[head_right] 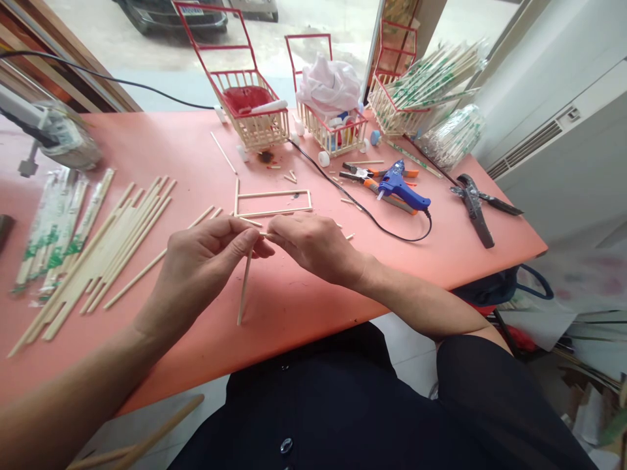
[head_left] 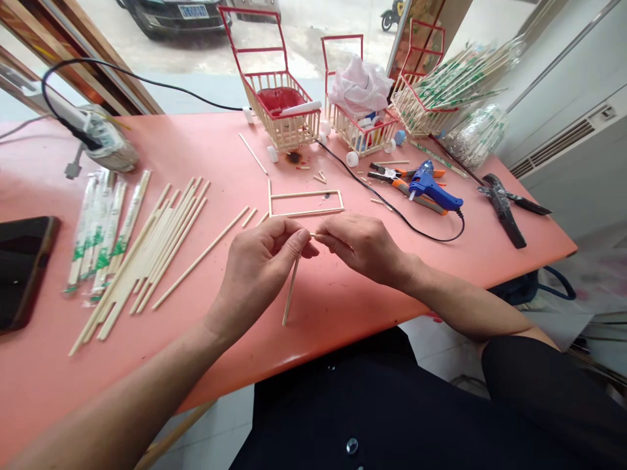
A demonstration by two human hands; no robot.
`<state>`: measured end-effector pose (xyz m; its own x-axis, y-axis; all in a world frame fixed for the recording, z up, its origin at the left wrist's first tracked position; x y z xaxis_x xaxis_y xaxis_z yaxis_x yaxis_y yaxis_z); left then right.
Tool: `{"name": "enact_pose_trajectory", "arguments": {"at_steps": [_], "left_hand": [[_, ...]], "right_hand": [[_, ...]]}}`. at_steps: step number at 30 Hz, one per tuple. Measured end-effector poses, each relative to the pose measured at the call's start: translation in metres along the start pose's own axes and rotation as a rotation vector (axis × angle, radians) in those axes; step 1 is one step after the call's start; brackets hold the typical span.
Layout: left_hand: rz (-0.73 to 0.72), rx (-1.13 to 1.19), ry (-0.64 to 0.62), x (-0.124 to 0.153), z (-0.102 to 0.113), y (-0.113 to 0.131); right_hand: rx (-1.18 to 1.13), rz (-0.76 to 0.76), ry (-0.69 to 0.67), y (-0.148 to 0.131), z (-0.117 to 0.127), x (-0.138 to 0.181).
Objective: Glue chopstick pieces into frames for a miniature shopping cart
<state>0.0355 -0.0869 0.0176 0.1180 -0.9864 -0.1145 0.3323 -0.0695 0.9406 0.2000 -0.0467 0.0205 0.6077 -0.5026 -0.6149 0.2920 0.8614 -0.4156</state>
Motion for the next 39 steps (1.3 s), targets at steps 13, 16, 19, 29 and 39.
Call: {"name": "enact_pose_trajectory", "arguments": {"at_steps": [13, 16, 19, 29, 39], "left_hand": [[0.026, 0.072, -0.021, 0.0, 0.0006, -0.0016], [0.035, 0.119, 0.006, -0.0001, 0.0008, -0.0024], [0.035, 0.116, 0.014, -0.0009, 0.001, -0.0001], [0.129, 0.207, 0.003, -0.0032, 0.0004, -0.0032], [0.112, 0.205, -0.013, -0.005, -0.0008, -0.0053]], "right_hand": [[0.001, -0.019, -0.029, 0.0006, -0.001, 0.0002], [-0.012, -0.064, -0.075, 0.0045, -0.0047, 0.0011], [-0.008, -0.057, -0.061, 0.0053, -0.0058, 0.0011], [0.01, -0.039, -0.034, 0.0045, -0.0039, 0.0017], [-0.049, -0.024, -0.023, 0.0002, -0.0008, 0.0003]]}}
Point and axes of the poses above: each hand's wrist, its own x-axis away from the middle knuckle, its own z-axis out of the back of the hand, y = z × x, the point moved 6 cm from there along -x, towards the middle knuckle, and after that the axes turned 5 degrees about y, right-handed, at the moved point
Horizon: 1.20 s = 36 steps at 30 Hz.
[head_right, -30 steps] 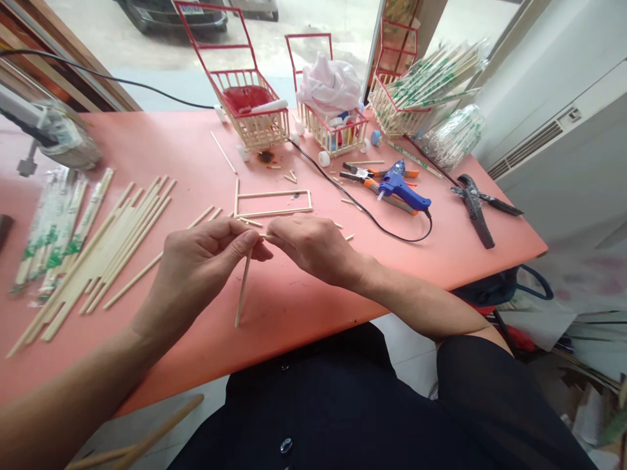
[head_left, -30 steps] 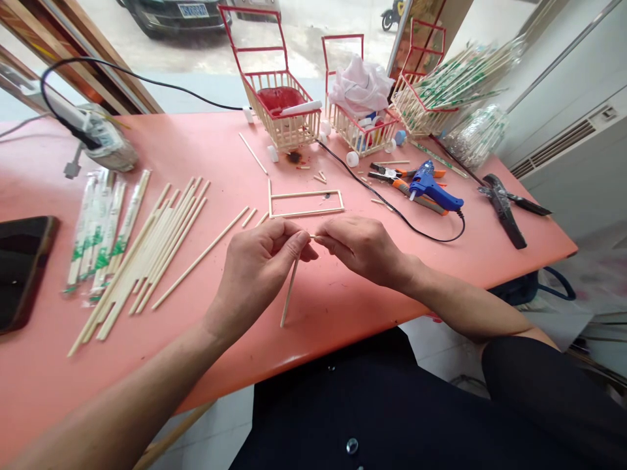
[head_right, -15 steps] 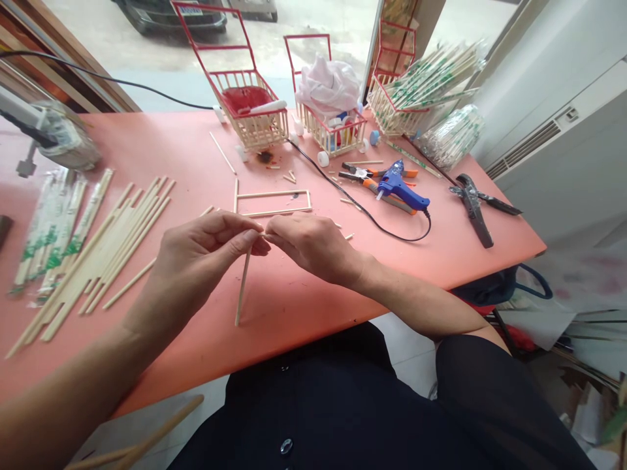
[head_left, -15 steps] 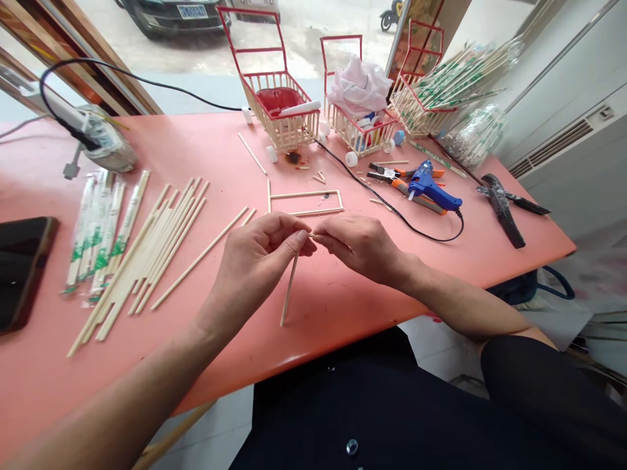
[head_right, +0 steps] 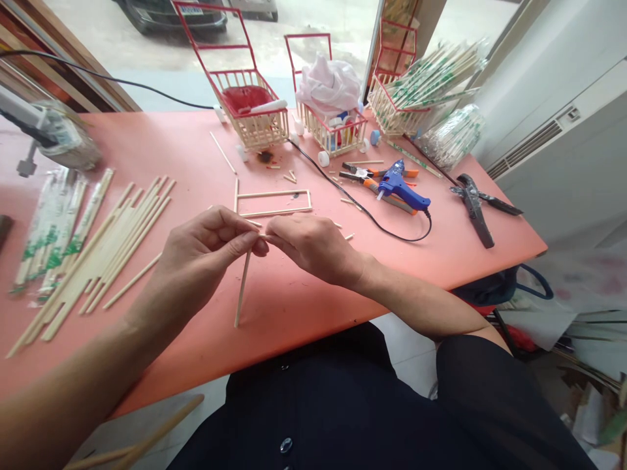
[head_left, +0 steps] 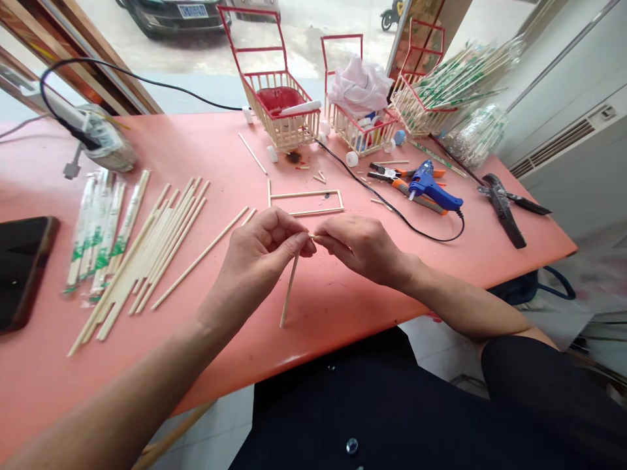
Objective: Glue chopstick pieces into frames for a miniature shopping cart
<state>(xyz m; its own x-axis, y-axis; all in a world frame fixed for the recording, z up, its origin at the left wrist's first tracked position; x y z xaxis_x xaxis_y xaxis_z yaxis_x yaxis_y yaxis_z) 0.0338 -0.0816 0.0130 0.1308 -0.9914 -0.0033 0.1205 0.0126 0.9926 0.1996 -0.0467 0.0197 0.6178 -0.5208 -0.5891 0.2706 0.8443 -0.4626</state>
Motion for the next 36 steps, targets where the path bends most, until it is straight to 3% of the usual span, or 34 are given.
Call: {"name": "enact_pose_trajectory", "arguments": {"at_steps": [17, 24, 30, 36], "left_hand": [[-0.02, 0.044, -0.012, 0.001, -0.001, -0.001], [-0.005, 0.077, -0.046, -0.001, 0.0, -0.001], [0.015, 0.026, -0.092, 0.002, -0.003, 0.001], [-0.018, -0.039, -0.054, 0.003, -0.001, 0.002]], "right_hand": [[-0.016, 0.065, 0.046, -0.001, -0.001, 0.001], [0.048, 0.0, 0.022, 0.004, 0.002, -0.001], [0.08, -0.005, 0.058, 0.005, 0.007, -0.001], [0.105, 0.042, 0.062, -0.001, 0.005, -0.001]]}}
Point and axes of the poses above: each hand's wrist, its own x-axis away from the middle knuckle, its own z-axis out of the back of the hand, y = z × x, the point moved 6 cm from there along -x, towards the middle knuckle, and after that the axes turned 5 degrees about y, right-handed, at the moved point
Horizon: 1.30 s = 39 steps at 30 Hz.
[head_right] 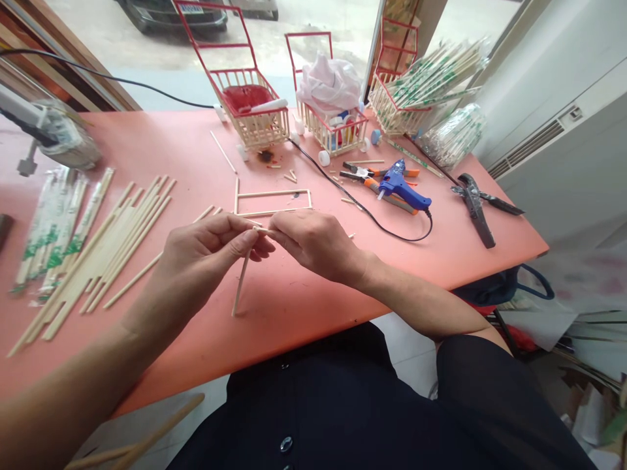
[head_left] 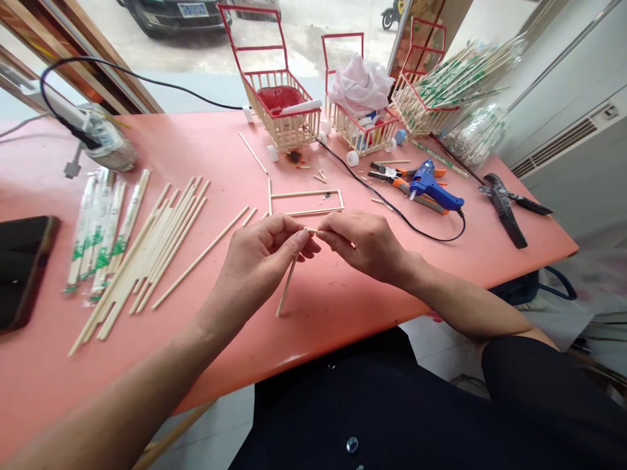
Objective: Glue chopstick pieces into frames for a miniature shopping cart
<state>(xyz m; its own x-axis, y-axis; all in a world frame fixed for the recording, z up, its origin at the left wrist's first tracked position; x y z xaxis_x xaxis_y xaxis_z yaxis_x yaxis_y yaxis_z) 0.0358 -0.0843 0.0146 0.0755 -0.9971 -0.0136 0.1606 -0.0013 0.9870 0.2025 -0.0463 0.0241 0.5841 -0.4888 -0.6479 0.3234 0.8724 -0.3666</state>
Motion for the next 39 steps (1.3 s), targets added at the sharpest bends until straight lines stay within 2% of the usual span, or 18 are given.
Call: {"name": "enact_pose_trajectory", "arguments": {"at_steps": [11, 16, 19, 25, 31, 36, 39], "left_hand": [[-0.022, -0.026, 0.034, 0.003, 0.001, 0.005], [0.055, 0.15, 0.028, -0.005, 0.001, -0.01], [0.128, 0.371, 0.028, -0.012, -0.001, -0.026], [0.289, 0.713, -0.046, -0.02, -0.009, -0.045], [0.372, 0.81, 0.026, -0.022, -0.009, -0.048], [0.379, 0.836, -0.047, -0.019, -0.014, -0.048], [0.375, 0.845, -0.096, -0.017, -0.018, -0.046]], "right_hand": [[-0.025, 0.014, -0.014, -0.003, 0.001, 0.0], [-0.066, -0.084, 0.0, 0.005, 0.008, -0.003], [-0.057, -0.085, 0.018, 0.008, 0.01, -0.004], [-0.026, -0.112, -0.049, 0.01, 0.002, -0.001], [-0.001, -0.123, -0.077, 0.005, 0.0, 0.0], [-0.009, -0.086, 0.001, 0.004, 0.004, -0.003], [-0.127, -0.188, -0.013, 0.01, 0.004, -0.004]]}}
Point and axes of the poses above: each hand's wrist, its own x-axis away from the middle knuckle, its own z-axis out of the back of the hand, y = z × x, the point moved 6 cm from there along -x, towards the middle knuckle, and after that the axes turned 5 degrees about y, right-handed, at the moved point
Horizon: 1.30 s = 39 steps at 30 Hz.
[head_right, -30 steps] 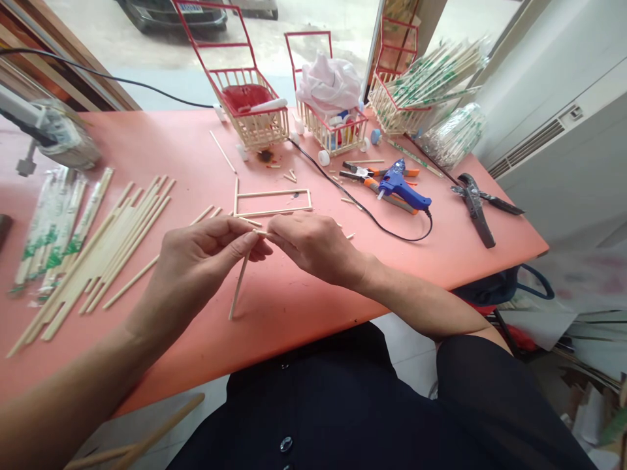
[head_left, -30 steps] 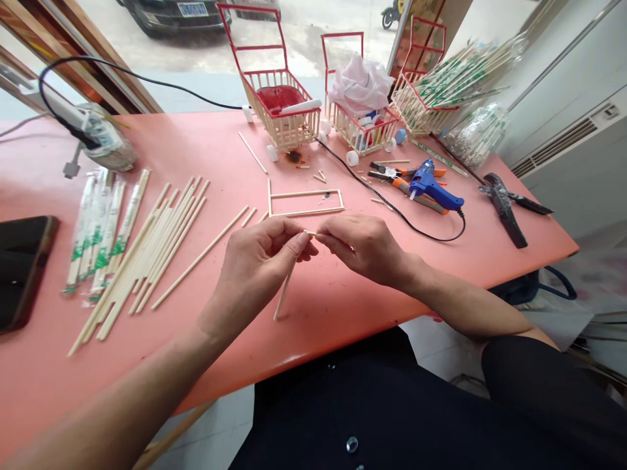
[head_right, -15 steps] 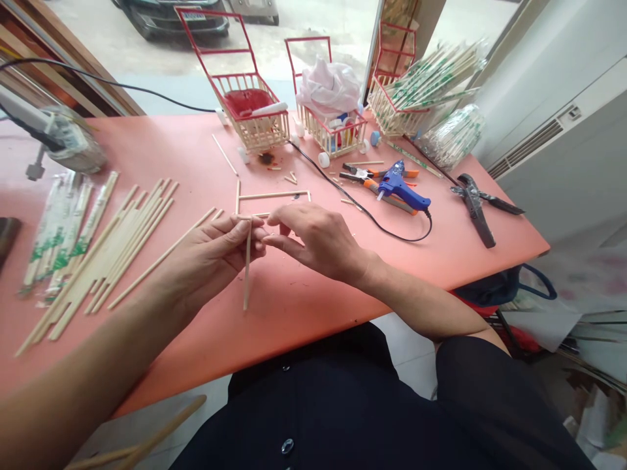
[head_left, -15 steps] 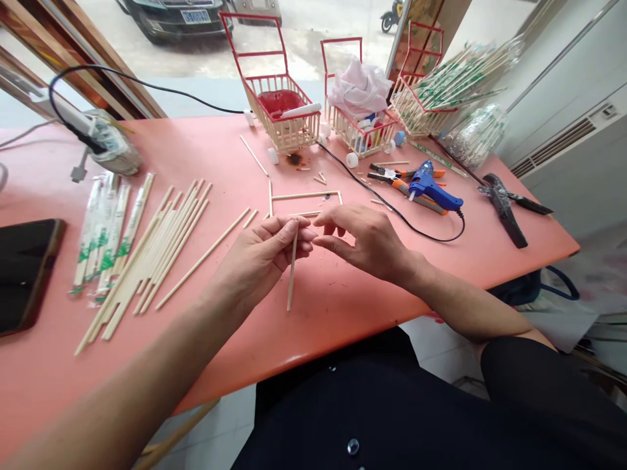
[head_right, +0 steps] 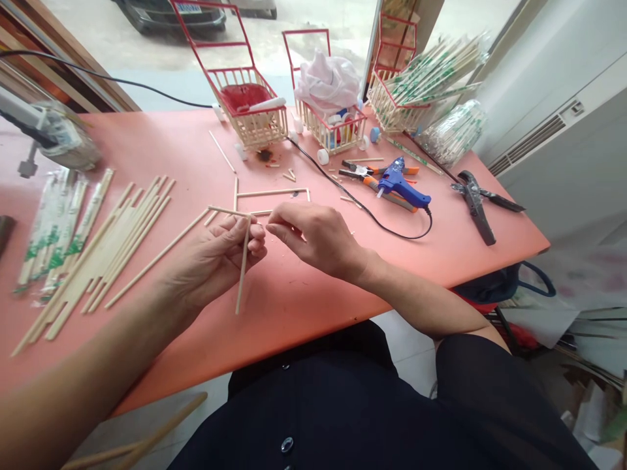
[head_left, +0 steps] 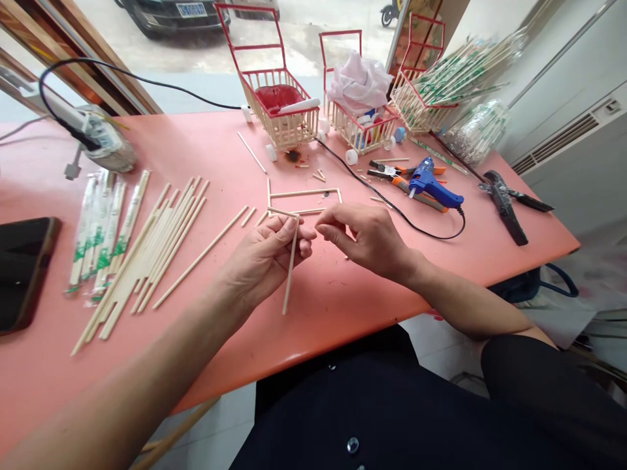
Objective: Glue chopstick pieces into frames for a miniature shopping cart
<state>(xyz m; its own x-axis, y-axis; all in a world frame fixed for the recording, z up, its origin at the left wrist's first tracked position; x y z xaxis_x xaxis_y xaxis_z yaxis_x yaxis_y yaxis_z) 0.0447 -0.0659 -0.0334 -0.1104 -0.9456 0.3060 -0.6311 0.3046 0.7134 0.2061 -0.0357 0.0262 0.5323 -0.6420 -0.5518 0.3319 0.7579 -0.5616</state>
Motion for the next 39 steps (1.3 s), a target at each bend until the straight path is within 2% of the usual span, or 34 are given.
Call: {"name": "enact_pose_trajectory", "arguments": {"at_steps": [7, 12, 17, 29, 39], "left_hand": [[0.029, -0.044, -0.082, 0.006, -0.015, -0.003], [0.036, -0.082, -0.108, 0.009, -0.018, -0.005], [0.025, -0.086, -0.109, 0.009, -0.018, -0.006], [0.0, -0.153, -0.101, 0.011, -0.019, -0.007], [0.033, -0.137, -0.124, 0.01, -0.019, -0.008]], "right_hand": [[-0.365, -0.328, -0.074, 0.008, -0.003, -0.002], [-0.554, -0.458, -0.132, 0.009, -0.012, 0.0], [-0.696, -0.453, -0.164, 0.008, -0.018, -0.001], [-0.655, -0.464, -0.142, 0.014, -0.017, 0.001], [-0.762, -0.444, -0.156, 0.015, -0.019, -0.001]]}}
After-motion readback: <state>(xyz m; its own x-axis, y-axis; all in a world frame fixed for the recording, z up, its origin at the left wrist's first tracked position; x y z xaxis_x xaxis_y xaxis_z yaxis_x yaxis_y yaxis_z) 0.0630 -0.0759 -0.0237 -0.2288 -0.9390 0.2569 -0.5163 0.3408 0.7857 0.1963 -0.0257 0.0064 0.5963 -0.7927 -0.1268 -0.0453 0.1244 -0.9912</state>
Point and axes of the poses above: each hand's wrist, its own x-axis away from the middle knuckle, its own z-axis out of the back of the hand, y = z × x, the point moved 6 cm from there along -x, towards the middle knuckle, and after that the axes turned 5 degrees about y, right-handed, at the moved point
